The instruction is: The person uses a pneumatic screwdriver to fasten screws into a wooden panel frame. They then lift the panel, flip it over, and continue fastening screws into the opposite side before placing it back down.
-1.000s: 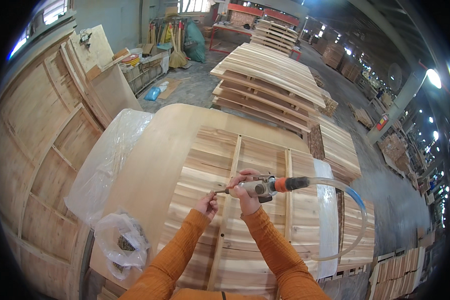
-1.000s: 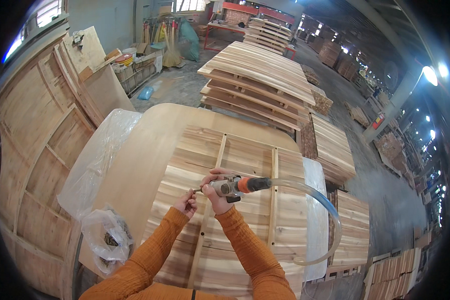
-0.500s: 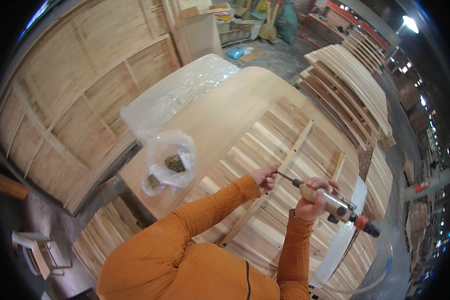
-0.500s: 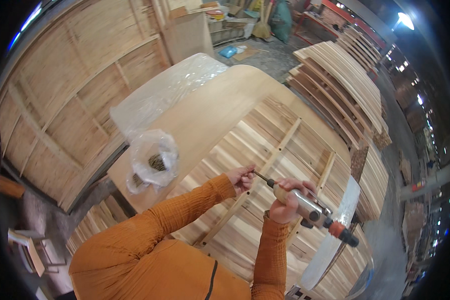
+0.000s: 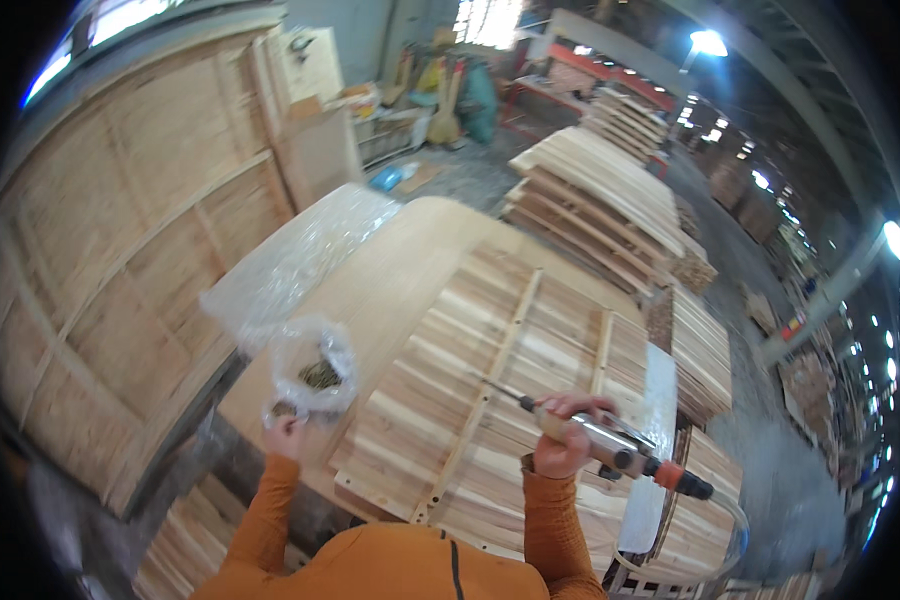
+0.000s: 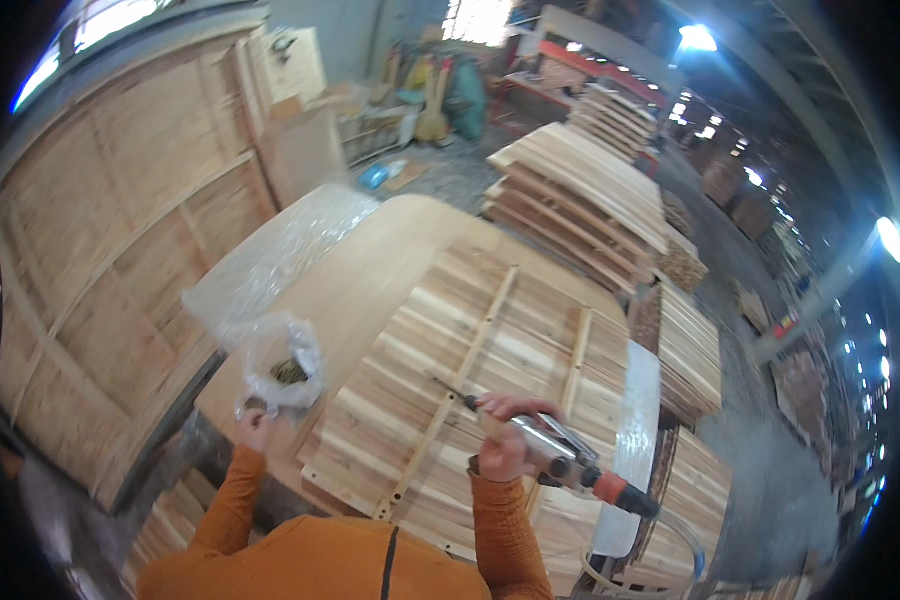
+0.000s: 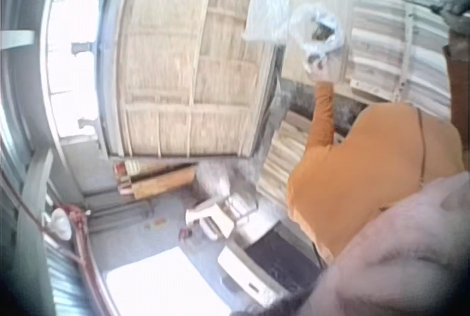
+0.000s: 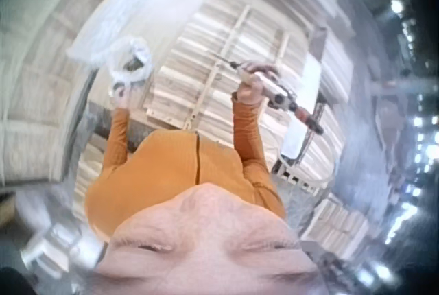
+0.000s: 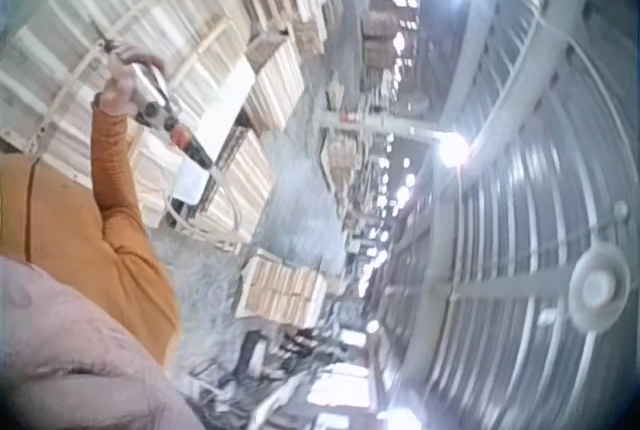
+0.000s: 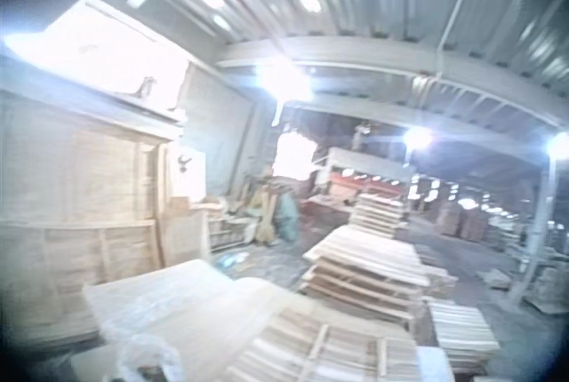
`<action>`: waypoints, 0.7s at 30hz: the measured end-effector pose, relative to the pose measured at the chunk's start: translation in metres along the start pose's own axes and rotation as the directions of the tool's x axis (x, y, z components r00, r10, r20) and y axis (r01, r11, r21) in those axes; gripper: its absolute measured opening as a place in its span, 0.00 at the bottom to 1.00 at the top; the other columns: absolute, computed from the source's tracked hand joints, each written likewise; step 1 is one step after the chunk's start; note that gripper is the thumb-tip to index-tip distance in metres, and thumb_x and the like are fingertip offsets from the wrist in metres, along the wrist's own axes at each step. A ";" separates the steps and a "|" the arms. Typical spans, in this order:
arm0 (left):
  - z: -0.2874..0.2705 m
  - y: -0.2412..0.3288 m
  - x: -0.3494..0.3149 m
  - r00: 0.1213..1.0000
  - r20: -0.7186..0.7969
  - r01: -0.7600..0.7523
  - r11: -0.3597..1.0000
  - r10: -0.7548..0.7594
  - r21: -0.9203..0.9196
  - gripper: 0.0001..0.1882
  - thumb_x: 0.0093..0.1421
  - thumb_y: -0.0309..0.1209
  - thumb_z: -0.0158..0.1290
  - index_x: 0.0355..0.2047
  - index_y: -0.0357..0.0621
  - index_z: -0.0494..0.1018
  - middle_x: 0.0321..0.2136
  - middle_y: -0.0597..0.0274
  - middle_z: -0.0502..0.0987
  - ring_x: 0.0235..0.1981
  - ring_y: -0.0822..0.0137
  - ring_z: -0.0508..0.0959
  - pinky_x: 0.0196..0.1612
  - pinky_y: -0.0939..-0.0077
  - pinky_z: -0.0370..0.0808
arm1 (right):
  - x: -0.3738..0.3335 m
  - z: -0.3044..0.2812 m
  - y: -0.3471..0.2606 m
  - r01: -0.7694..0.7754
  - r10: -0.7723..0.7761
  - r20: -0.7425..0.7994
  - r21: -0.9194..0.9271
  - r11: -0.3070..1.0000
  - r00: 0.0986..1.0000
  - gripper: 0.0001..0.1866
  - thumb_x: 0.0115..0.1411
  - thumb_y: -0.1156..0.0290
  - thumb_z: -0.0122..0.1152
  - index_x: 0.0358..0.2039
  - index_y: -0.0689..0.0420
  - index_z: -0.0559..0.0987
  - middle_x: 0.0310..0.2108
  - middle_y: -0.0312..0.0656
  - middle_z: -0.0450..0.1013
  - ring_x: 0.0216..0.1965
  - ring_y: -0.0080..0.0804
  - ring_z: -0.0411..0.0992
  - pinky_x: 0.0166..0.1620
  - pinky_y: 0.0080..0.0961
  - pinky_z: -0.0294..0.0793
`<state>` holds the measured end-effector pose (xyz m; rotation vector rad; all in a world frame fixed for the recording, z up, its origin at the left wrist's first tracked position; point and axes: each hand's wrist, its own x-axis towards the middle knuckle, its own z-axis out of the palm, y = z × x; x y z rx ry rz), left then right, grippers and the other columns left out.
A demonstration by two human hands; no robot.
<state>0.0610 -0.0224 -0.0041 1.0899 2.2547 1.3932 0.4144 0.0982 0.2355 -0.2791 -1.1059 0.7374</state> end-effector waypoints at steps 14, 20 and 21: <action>-0.023 0.012 0.045 0.930 0.309 0.013 0.860 -0.197 0.509 0.11 0.43 0.33 0.57 0.27 0.41 0.75 0.31 0.51 0.75 0.32 0.54 0.75 0.38 0.65 0.71 | -0.012 0.002 -0.033 -0.142 0.135 0.067 0.119 0.983 0.989 0.20 0.49 0.74 0.56 0.41 0.57 0.59 0.24 0.41 0.66 0.29 0.32 0.66 0.38 0.35 0.70; -0.012 0.012 0.038 0.975 0.211 0.029 0.979 -0.072 0.201 0.08 0.45 0.26 0.55 0.27 0.37 0.75 0.26 0.54 0.77 0.30 0.59 0.77 0.35 0.70 0.72 | -0.010 -0.007 -0.039 -0.144 0.146 -0.010 0.116 0.983 0.989 0.20 0.45 0.75 0.51 0.41 0.57 0.61 0.24 0.42 0.65 0.27 0.32 0.66 0.34 0.38 0.71; -0.011 0.012 0.035 0.986 0.164 -0.007 0.996 -0.008 0.090 0.08 0.45 0.25 0.55 0.28 0.36 0.75 0.26 0.55 0.77 0.30 0.60 0.77 0.35 0.71 0.72 | -0.010 -0.009 -0.040 -0.143 0.145 -0.014 0.118 0.983 0.989 0.20 0.45 0.75 0.51 0.41 0.57 0.60 0.24 0.42 0.65 0.27 0.32 0.66 0.34 0.38 0.71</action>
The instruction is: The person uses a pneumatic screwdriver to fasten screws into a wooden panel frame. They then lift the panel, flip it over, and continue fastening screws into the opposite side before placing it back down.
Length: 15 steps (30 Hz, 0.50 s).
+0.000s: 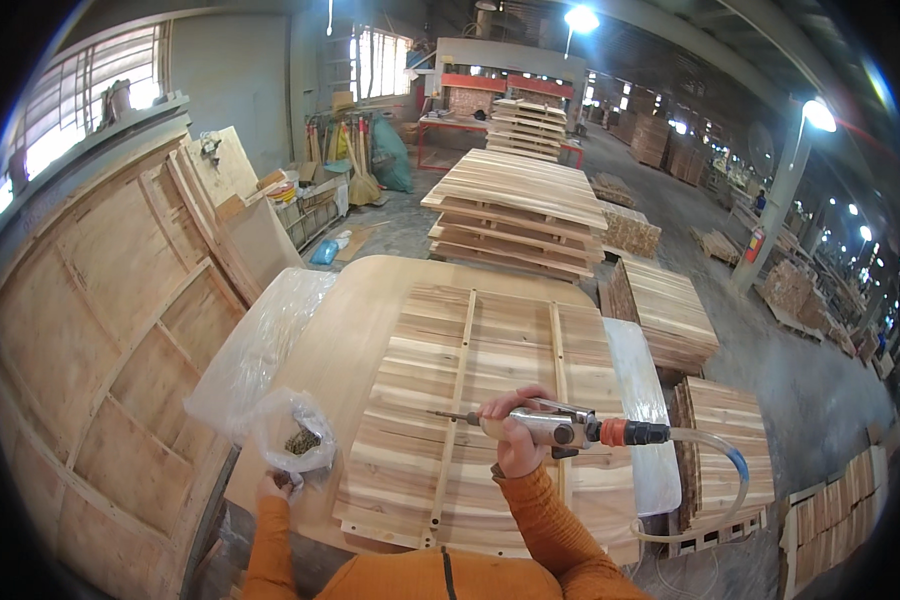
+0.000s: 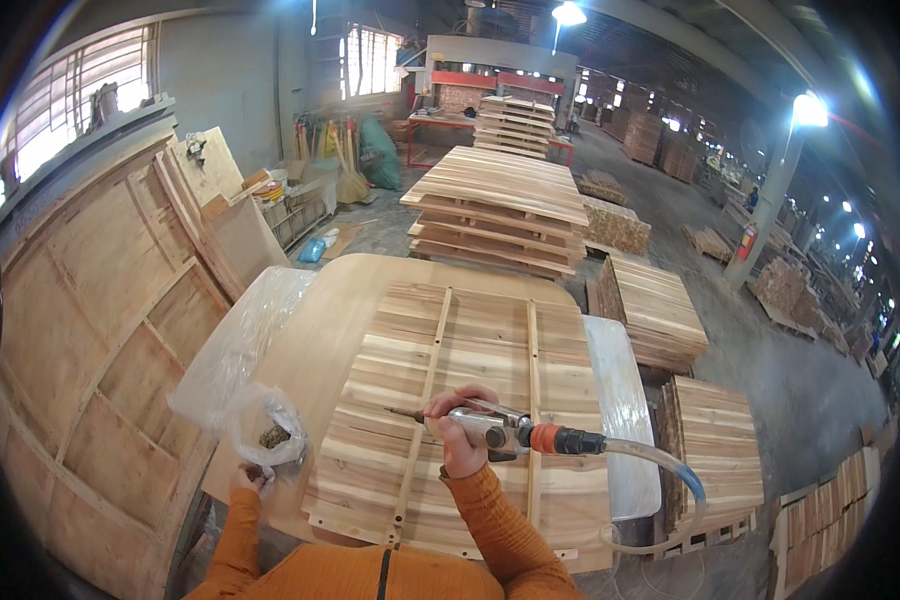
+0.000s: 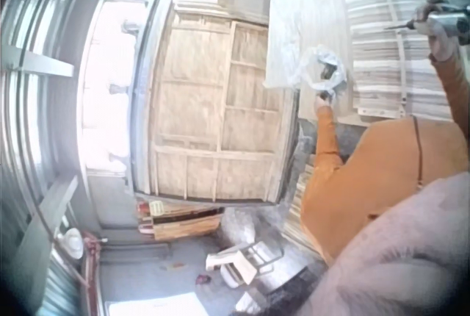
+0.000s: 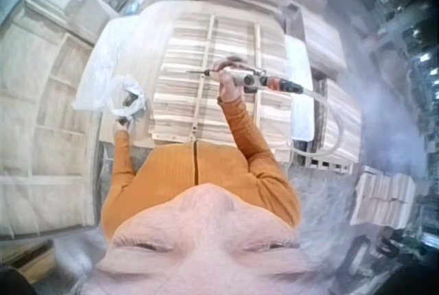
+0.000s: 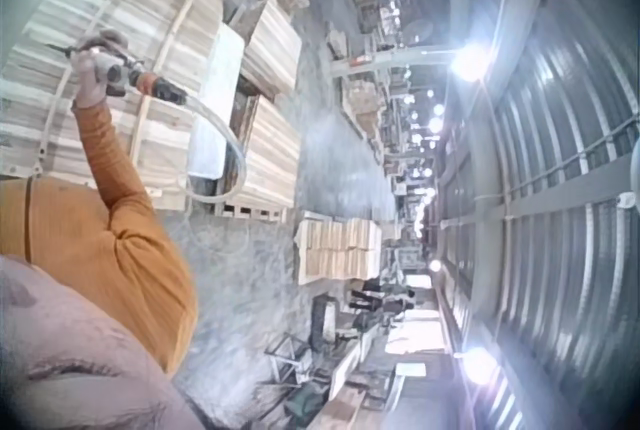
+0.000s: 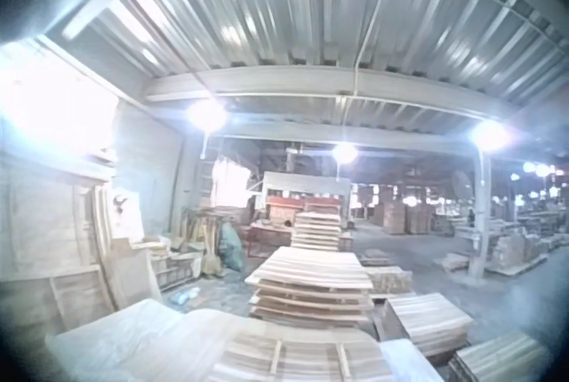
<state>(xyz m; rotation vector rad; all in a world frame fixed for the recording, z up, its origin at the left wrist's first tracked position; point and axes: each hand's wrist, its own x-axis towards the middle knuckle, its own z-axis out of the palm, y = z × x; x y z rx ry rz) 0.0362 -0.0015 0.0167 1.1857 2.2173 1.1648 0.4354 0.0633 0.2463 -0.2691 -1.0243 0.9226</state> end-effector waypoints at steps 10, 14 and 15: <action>-0.005 -0.010 0.013 0.993 0.046 0.109 0.993 -0.111 0.048 0.09 0.46 0.23 0.53 0.30 0.33 0.75 0.26 0.53 0.77 0.26 0.64 0.77 0.33 0.72 0.72 | 0.002 -0.009 0.002 -0.017 0.018 -0.015 0.053 0.998 1.000 0.20 0.45 0.75 0.54 0.40 0.57 0.61 0.23 0.42 0.66 0.27 0.32 0.66 0.33 0.38 0.72; 0.001 -0.008 0.008 0.977 -0.015 0.206 0.962 -0.212 -0.180 0.09 0.48 0.26 0.53 0.28 0.30 0.74 0.23 0.54 0.77 0.22 0.65 0.76 0.28 0.71 0.72 | 0.002 -0.012 0.002 -0.015 0.016 -0.030 0.034 0.999 0.999 0.20 0.45 0.75 0.54 0.40 0.57 0.61 0.23 0.42 0.66 0.27 0.32 0.66 0.34 0.38 0.71; 0.003 -0.007 0.006 0.972 -0.006 0.221 0.923 -0.235 -0.315 0.10 0.49 0.27 0.53 0.28 0.30 0.73 0.23 0.55 0.77 0.21 0.66 0.75 0.27 0.71 0.72 | 0.001 -0.013 0.002 -0.014 0.015 -0.038 0.029 0.999 0.999 0.20 0.45 0.75 0.54 0.40 0.57 0.61 0.23 0.42 0.66 0.26 0.32 0.66 0.34 0.38 0.71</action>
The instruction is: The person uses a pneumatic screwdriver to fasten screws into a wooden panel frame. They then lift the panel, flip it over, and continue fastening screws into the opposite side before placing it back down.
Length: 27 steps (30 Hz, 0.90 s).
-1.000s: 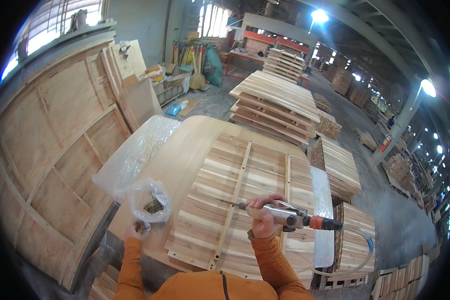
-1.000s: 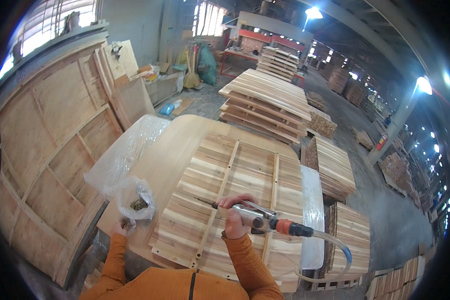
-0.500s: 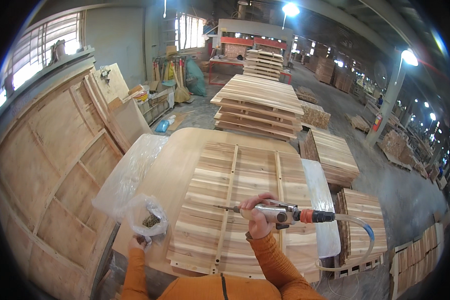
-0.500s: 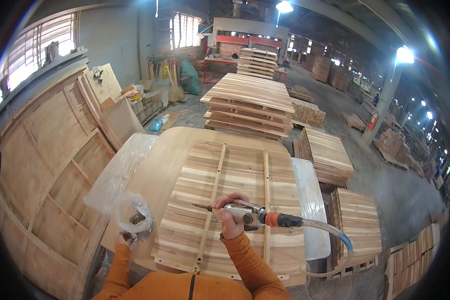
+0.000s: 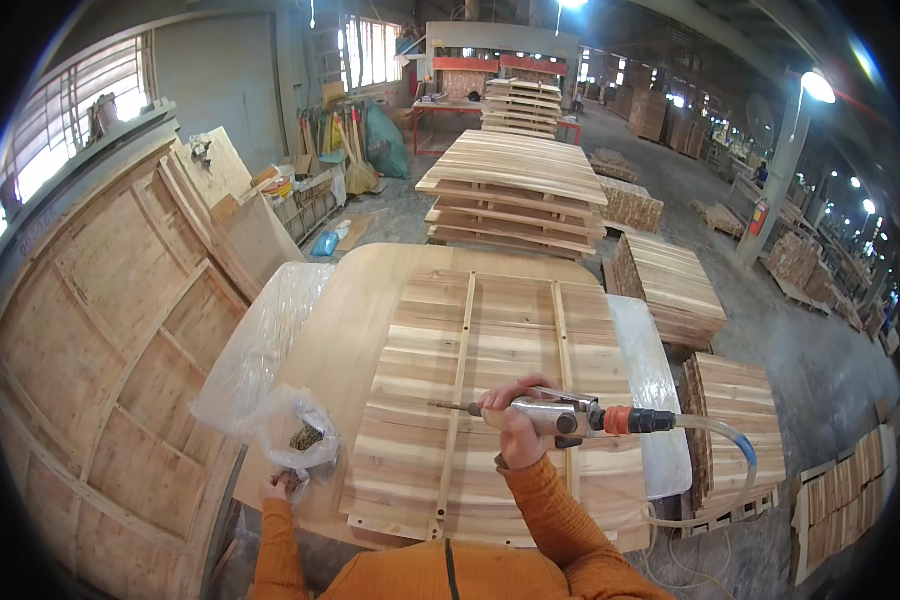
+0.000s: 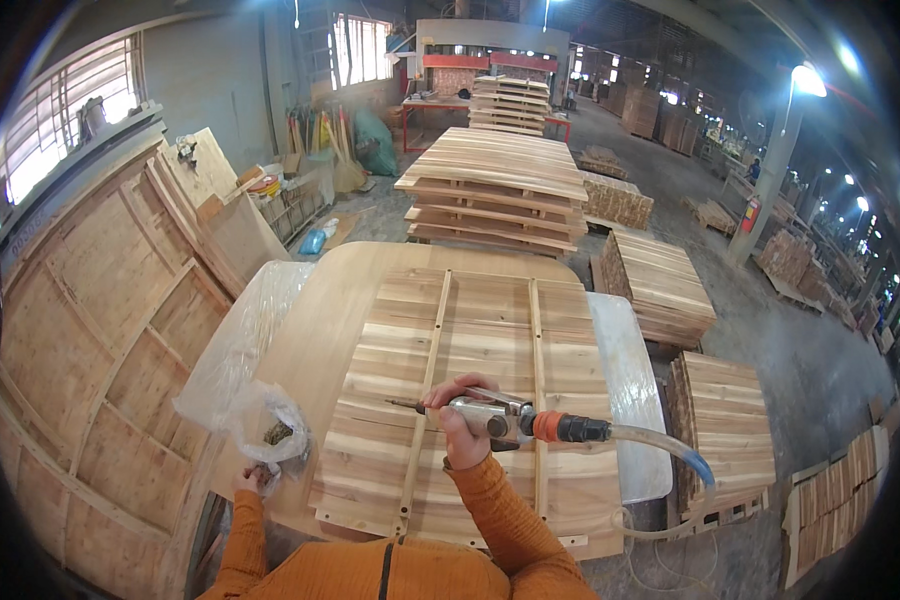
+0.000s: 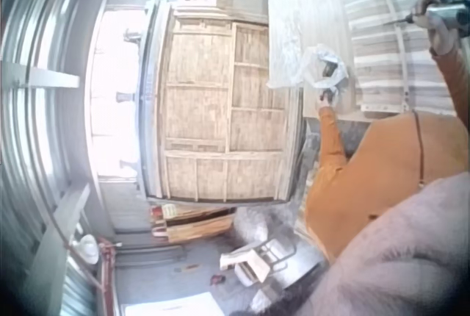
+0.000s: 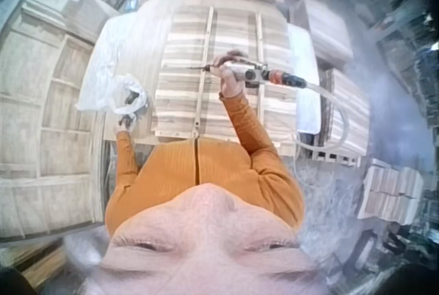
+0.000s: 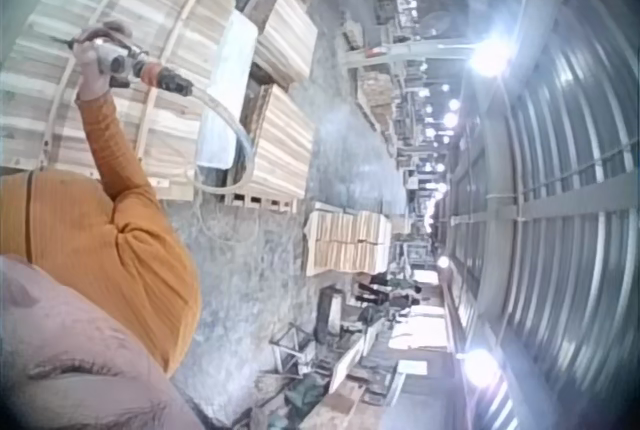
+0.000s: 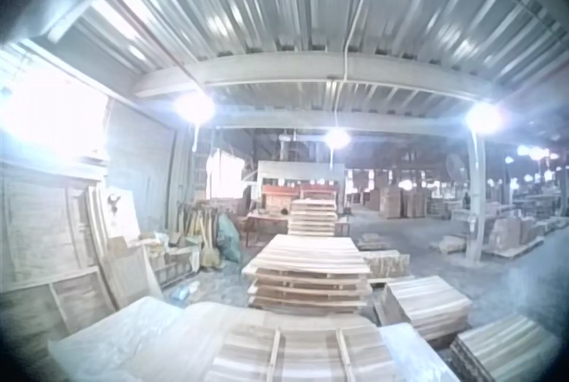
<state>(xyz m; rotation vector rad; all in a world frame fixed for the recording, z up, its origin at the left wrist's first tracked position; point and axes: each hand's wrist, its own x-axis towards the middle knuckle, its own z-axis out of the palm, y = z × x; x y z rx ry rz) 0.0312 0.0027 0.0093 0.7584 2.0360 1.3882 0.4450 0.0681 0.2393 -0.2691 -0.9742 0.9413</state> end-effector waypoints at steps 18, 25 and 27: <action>0.101 0.109 -0.042 0.898 0.440 0.176 0.909 0.010 -0.379 0.14 0.52 0.25 0.49 0.39 0.34 0.71 0.30 0.64 0.74 0.21 0.82 0.67 0.19 0.89 0.61 | 0.003 0.001 0.008 0.044 -0.042 0.038 -0.055 0.998 0.998 0.20 0.46 0.71 0.54 0.39 0.58 0.60 0.23 0.42 0.64 0.26 0.30 0.65 0.33 0.36 0.71; 0.197 0.156 -0.073 0.759 0.645 0.283 0.846 0.091 -0.452 0.10 0.52 0.23 0.50 0.36 0.34 0.71 0.28 0.58 0.77 0.09 0.85 0.57 0.10 0.91 0.53 | 0.001 -0.003 0.018 0.049 -0.039 0.096 -0.097 0.994 0.995 0.21 0.48 0.68 0.56 0.40 0.57 0.59 0.23 0.42 0.64 0.27 0.31 0.65 0.33 0.37 0.71; 0.210 0.159 -0.076 0.740 0.665 0.278 0.854 0.102 -0.440 0.10 0.53 0.23 0.50 0.36 0.34 0.71 0.29 0.58 0.78 0.09 0.85 0.57 0.10 0.91 0.53 | 0.001 -0.010 0.024 0.052 -0.046 0.089 -0.075 0.996 0.995 0.21 0.49 0.68 0.59 0.40 0.58 0.59 0.23 0.43 0.65 0.27 0.32 0.66 0.34 0.36 0.71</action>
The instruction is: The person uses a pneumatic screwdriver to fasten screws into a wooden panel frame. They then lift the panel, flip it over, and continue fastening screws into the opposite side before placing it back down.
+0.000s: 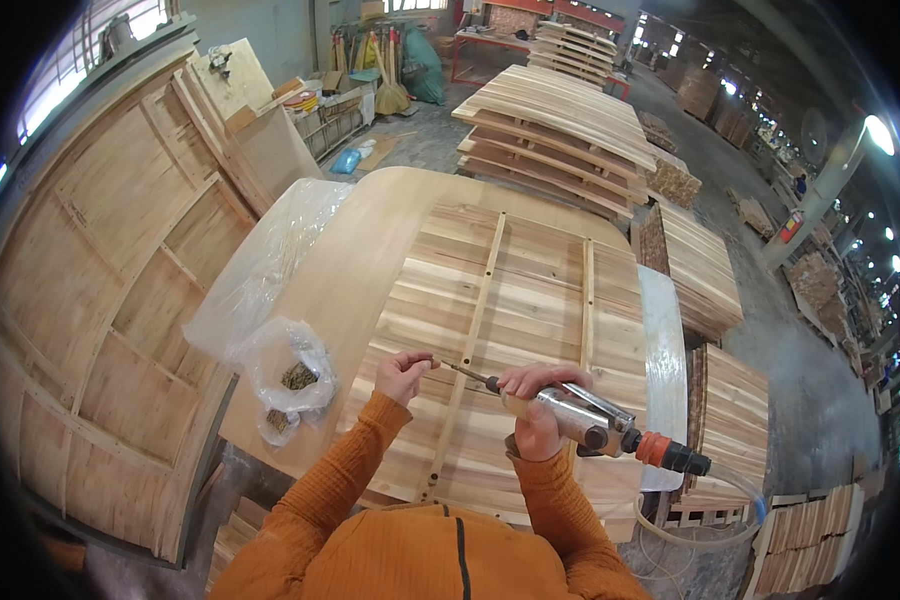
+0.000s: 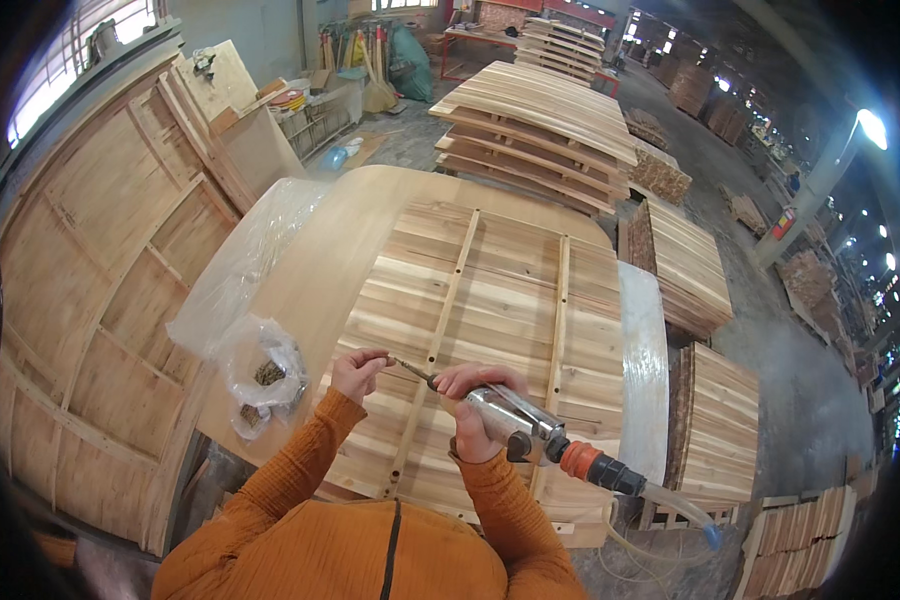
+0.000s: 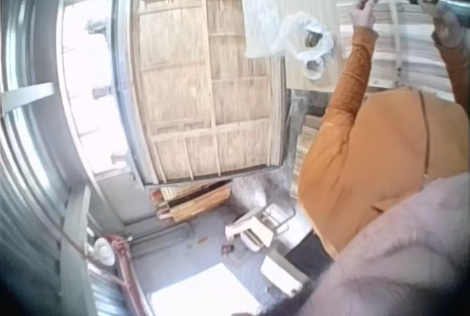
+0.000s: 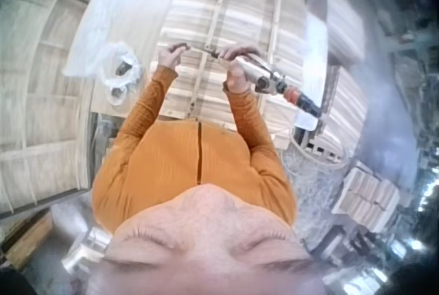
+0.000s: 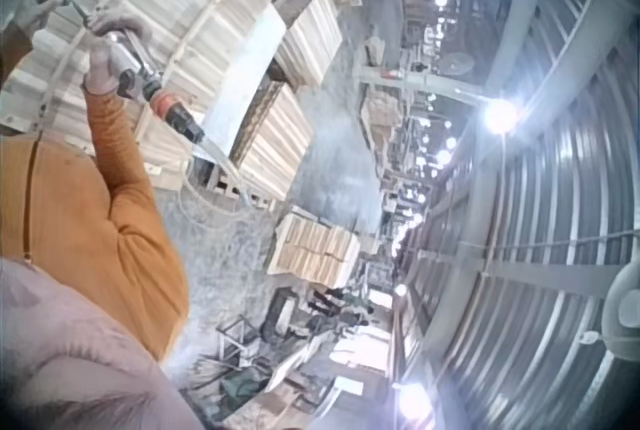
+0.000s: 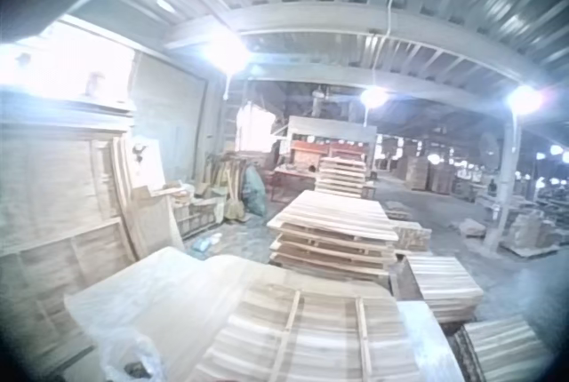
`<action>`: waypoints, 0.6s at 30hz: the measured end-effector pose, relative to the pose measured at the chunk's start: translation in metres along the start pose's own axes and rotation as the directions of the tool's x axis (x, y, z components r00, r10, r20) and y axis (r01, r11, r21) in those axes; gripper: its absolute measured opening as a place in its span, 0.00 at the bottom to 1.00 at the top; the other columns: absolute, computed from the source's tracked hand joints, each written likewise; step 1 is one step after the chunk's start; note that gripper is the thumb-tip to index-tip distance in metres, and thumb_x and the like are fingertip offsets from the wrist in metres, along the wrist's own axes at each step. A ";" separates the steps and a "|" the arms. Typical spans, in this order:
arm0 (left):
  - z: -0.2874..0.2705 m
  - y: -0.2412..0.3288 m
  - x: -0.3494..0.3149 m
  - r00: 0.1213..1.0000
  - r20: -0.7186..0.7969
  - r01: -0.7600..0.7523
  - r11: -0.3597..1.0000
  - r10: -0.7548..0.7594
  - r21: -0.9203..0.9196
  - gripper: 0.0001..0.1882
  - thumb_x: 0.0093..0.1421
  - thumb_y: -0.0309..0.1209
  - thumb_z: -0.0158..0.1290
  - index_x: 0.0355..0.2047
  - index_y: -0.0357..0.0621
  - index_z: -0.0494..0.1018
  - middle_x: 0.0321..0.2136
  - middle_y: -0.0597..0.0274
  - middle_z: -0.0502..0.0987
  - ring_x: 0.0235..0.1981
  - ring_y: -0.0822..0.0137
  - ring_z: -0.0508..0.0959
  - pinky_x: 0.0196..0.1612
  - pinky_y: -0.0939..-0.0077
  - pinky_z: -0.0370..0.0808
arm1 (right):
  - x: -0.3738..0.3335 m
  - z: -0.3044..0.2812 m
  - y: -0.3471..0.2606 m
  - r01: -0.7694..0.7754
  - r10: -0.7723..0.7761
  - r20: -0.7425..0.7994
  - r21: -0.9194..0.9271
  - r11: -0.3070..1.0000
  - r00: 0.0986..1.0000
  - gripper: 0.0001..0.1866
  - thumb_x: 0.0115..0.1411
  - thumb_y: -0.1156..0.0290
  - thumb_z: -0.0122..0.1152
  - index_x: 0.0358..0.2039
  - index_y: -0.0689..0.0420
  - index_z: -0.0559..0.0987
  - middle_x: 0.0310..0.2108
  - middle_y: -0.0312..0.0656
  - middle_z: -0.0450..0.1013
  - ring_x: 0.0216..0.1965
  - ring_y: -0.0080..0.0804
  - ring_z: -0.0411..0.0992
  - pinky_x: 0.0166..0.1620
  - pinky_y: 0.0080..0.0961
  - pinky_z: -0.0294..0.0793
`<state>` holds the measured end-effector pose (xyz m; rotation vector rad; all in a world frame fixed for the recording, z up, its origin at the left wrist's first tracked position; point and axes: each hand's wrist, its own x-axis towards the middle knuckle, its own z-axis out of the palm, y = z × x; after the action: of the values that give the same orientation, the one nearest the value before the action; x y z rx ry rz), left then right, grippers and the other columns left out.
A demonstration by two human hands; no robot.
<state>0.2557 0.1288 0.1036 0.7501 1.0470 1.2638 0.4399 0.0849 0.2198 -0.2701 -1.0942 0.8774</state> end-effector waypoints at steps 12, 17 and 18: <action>0.024 -0.018 0.045 0.999 -0.007 0.045 0.997 -0.045 0.063 0.10 0.53 0.24 0.50 0.37 0.34 0.71 0.29 0.60 0.77 0.19 0.82 0.69 0.18 0.90 0.63 | 0.019 -0.028 0.056 -0.100 0.093 -0.073 -0.098 0.990 0.993 0.19 0.48 0.73 0.54 0.39 0.59 0.59 0.23 0.43 0.66 0.27 0.33 0.67 0.35 0.36 0.72; 0.035 -0.035 0.089 0.994 0.076 0.075 0.995 -0.080 0.067 0.13 0.54 0.24 0.48 0.40 0.34 0.70 0.29 0.56 0.77 0.17 0.81 0.68 0.17 0.89 0.62 | 0.041 -0.052 0.104 -0.166 0.156 -0.063 -0.212 0.963 0.986 0.19 0.47 0.75 0.53 0.40 0.59 0.59 0.23 0.43 0.65 0.26 0.32 0.66 0.35 0.36 0.71; 0.037 -0.034 0.104 0.987 0.097 0.130 0.991 -0.132 0.022 0.14 0.54 0.25 0.48 0.41 0.34 0.69 0.29 0.55 0.77 0.15 0.81 0.66 0.16 0.89 0.60 | 0.051 -0.059 0.117 -0.181 0.170 -0.066 -0.213 0.960 0.983 0.20 0.47 0.75 0.53 0.40 0.59 0.59 0.23 0.43 0.65 0.26 0.32 0.66 0.35 0.36 0.71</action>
<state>0.3006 0.2282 0.0653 0.7364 1.0102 1.0968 0.4426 0.2109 0.1571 -0.5755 -1.1363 0.9035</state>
